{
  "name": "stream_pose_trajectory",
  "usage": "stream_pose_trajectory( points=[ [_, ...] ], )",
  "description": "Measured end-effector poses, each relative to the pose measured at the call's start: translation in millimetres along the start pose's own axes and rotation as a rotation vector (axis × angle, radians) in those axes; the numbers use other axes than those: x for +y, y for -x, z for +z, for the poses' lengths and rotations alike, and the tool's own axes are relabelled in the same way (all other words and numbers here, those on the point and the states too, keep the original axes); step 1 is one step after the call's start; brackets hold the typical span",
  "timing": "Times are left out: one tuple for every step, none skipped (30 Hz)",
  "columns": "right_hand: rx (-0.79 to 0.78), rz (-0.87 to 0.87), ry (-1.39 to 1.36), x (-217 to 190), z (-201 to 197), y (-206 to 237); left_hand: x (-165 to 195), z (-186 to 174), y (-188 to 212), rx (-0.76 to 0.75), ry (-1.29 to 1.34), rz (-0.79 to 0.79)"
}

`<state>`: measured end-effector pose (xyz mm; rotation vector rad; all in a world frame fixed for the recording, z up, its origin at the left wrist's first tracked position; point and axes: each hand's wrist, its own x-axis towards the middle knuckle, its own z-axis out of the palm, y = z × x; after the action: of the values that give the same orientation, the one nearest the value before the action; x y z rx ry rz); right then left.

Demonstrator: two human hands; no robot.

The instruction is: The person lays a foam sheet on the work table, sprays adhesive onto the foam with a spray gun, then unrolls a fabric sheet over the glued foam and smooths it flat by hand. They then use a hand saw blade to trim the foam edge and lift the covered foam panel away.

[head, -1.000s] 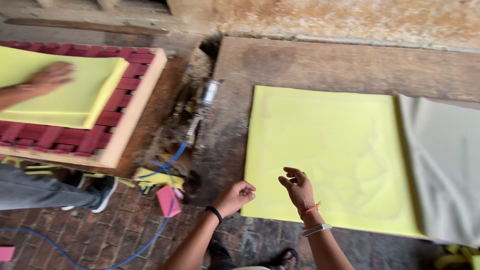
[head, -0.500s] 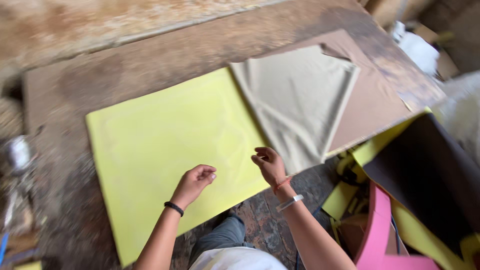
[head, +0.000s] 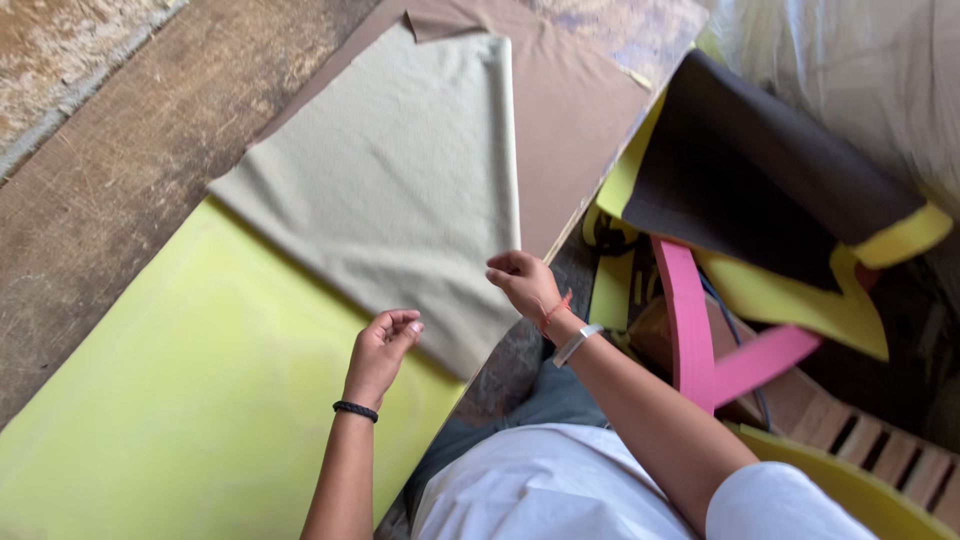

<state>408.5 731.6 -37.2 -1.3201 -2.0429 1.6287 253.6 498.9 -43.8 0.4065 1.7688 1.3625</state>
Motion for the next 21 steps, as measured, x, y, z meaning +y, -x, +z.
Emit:
stream_pose_trajectory(
  points=[
    [-0.005,0.015,-0.024,6,-9,-18,7,8,-14,-0.003,-0.008,0.026],
    [-0.024,0.028,-0.041,11,-16,-39,12,16,-28,0.010,-0.009,0.048],
    [-0.049,0.009,-0.053,15,-25,-58,17,24,-35,0.030,-0.008,0.063],
    [-0.083,-0.007,-0.063,19,-34,-76,20,34,-35,0.078,0.029,0.050],
    [-0.122,-0.038,-0.075,16,-39,-102,24,42,-39,0.137,0.065,0.053],
    [-0.188,-0.054,-0.051,8,-35,-127,30,49,-45,0.183,0.092,0.067],
    [-0.220,-0.047,-0.021,5,-39,-141,34,53,-46,0.201,0.099,0.082],
    [-0.238,-0.020,0.019,8,-49,-149,35,57,-42,0.198,0.115,0.083],
    [-0.277,-0.063,0.028,6,-52,-161,34,70,-39,0.200,0.138,0.088],
    [-0.320,-0.115,0.019,1,-49,-174,32,80,-39,0.231,0.115,0.043],
    [-0.347,-0.134,0.027,-4,-43,-184,28,80,-34,0.272,0.074,0.000],
    [-0.376,-0.154,0.030,-10,-35,-192,24,81,-31,0.314,0.029,-0.045],
    [-0.401,-0.167,0.036,-13,-31,-198,20,81,-32,0.340,0.063,-0.029],
    [-0.421,-0.169,0.092,-17,-26,-203,15,81,-33,0.359,0.099,-0.020],
    [-0.440,-0.172,0.145,-18,-22,-205,10,84,-35,0.377,0.132,-0.010],
    [-0.457,-0.182,0.190,-21,-18,-207,6,86,-38,0.407,0.165,-0.006],
    [-0.476,-0.211,0.163,-24,-15,-212,4,85,-46,0.438,0.187,0.004],
    [-0.494,-0.236,0.130,-26,-15,-216,4,84,-51,0.467,0.205,0.011],
    [-0.505,-0.253,0.096,-26,-16,-220,5,83,-53,0.476,0.202,0.000],
    [-0.499,-0.153,0.029,-26,-19,-227,7,85,-58,0.486,0.201,-0.005],
    [-0.496,-0.056,-0.034,-27,-21,-238,12,83,-66,0.498,0.203,-0.007]
  ],
)
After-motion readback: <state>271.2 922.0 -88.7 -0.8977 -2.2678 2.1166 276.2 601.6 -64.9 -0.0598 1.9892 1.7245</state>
